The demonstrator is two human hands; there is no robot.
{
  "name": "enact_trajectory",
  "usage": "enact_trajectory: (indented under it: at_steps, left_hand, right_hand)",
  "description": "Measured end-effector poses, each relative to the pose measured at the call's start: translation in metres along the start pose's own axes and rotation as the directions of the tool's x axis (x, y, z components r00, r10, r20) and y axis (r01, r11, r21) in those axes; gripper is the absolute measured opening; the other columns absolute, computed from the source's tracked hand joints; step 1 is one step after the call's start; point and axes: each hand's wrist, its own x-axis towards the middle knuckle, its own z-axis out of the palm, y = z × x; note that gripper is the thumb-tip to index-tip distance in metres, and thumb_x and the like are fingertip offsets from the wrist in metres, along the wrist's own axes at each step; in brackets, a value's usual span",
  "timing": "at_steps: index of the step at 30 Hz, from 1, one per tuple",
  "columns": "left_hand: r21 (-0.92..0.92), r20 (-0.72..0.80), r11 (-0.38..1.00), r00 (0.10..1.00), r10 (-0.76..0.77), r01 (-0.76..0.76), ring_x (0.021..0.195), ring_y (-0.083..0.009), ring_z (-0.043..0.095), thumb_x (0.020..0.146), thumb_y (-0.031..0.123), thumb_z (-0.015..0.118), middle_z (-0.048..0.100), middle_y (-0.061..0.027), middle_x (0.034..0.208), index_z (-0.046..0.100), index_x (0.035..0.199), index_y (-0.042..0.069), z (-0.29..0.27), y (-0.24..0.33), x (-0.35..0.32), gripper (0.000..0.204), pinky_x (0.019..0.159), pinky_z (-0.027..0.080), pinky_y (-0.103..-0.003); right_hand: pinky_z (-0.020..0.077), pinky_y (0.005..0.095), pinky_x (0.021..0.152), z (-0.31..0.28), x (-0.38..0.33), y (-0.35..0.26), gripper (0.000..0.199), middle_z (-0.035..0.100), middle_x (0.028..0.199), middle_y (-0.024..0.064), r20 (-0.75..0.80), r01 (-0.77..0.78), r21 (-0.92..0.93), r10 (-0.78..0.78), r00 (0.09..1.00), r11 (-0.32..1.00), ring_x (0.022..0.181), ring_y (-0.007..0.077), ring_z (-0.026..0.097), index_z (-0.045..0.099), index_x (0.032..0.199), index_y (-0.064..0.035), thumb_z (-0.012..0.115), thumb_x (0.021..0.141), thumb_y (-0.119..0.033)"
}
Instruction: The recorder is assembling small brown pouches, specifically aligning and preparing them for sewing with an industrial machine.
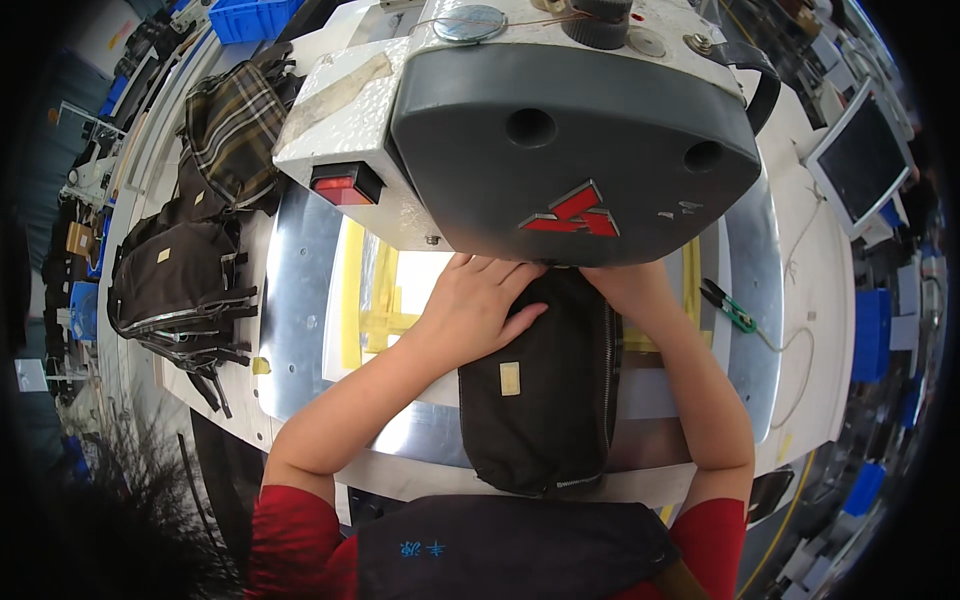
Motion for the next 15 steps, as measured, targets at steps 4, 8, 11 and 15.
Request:
enact_trajectory:
  at_steps: [4, 8, 11, 15]
  left_hand:
    - [0.002, -0.019, 1.000, 1.000, 0.015, -0.015, 0.102, -0.0199, 0.053, 0.082, 0.028, 0.062, 0.056, -0.0050, 0.107, 0.060, 0.107, 0.005, 0.0007, -0.0009, 0.0001, 0.034, 0.085, 0.038, -0.033]
    - [-0.033, -0.010, 0.999, 1.000, 0.003, -0.003, 0.102, -0.0202, 0.053, 0.081, 0.027, 0.063, 0.056, -0.0055, 0.106, 0.060, 0.106, 0.005, 0.0022, -0.0009, -0.0004, 0.034, 0.087, 0.038, -0.034]
    - [-0.006, -0.014, 1.000, 1.000, 0.015, -0.015, 0.102, -0.0202, 0.053, 0.081, 0.028, 0.064, 0.056, -0.0055, 0.106, 0.060, 0.106, 0.005, 0.0017, -0.0015, 0.0001, 0.034, 0.086, 0.039, -0.034]
    - [-0.013, -0.011, 1.000, 1.000, 0.010, -0.010, 0.101, -0.0202, 0.054, 0.080, 0.028, 0.064, 0.056, -0.0055, 0.106, 0.060, 0.106, 0.005, 0.0024, -0.0015, -0.0001, 0.034, 0.085, 0.039, -0.034]
  right_hand:
    - [0.0443, 0.0382, 0.086, -0.0007, 0.0012, -0.0035, 0.032, 0.062, 0.103, 0.0146, -0.005, 0.021, -0.042, -0.022, 1.000, 0.999, 0.098, 0.0292, 0.059, 0.061, 0.104, -0.0014, 0.067, 0.074, -0.011]
    - [0.0444, 0.0377, 0.085, -0.0040, 0.0023, -0.0075, 0.033, 0.063, 0.101, 0.0147, 0.009, -0.041, -0.025, 0.041, 0.999, 0.999, 0.097, 0.0289, 0.059, 0.061, 0.104, -0.0012, 0.068, 0.074, -0.012]
    - [0.0449, 0.0374, 0.084, -0.0045, 0.0034, -0.0059, 0.033, 0.063, 0.100, 0.0145, 0.049, -0.074, -0.044, 0.076, 0.996, 0.996, 0.096, 0.0282, 0.060, 0.062, 0.103, -0.0011, 0.069, 0.073, -0.013]
    - [0.0455, 0.0365, 0.083, -0.0049, 0.0033, -0.0081, 0.031, 0.063, 0.099, 0.0144, 0.049, -0.048, -0.026, 0.049, 0.998, 0.999, 0.095, 0.0268, 0.060, 0.061, 0.102, 0.0001, 0.068, 0.074, -0.010]
